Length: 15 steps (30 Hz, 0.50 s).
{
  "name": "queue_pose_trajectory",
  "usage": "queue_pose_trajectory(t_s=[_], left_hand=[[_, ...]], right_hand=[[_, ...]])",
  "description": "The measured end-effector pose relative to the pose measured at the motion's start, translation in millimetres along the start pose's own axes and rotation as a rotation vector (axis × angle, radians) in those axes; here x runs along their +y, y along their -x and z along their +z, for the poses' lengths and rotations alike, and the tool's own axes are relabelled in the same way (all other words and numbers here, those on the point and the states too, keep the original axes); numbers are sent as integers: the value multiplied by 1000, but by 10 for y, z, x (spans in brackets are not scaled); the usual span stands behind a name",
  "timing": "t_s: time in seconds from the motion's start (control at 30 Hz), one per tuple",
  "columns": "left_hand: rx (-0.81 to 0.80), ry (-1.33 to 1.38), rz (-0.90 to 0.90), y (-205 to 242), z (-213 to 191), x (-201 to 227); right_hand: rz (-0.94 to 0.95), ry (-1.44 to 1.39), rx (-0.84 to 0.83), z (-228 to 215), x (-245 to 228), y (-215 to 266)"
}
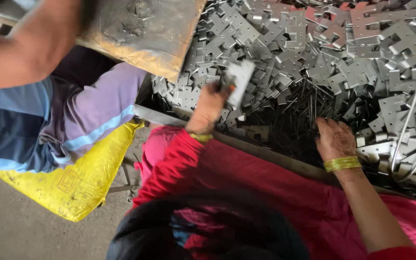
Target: The person sits on the floor and sorts small metal brackets from a large bin, picking them up by hand and placing them into a separate container. The task is repetitive and involves handling many identical parts.
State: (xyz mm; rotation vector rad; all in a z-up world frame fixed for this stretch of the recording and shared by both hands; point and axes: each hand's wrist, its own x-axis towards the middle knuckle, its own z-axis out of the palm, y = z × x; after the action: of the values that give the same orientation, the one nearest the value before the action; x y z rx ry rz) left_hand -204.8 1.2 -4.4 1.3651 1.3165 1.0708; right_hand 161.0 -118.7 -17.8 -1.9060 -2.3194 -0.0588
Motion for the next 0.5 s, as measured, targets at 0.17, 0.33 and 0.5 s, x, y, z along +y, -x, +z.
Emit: queue_pose_trajectory(t_s=[0.17, 0.33, 0.5], left_hand=[[194, 6, -67, -421, -643, 165], [365, -188, 162, -996, -1029, 35], [494, -429, 310, -1874, -1558, -370]], right_hand=[[28, 170, -281, 93, 14, -26], [-66, 282, -357, 53, 168, -206], [311, -377, 221, -75, 322, -304]])
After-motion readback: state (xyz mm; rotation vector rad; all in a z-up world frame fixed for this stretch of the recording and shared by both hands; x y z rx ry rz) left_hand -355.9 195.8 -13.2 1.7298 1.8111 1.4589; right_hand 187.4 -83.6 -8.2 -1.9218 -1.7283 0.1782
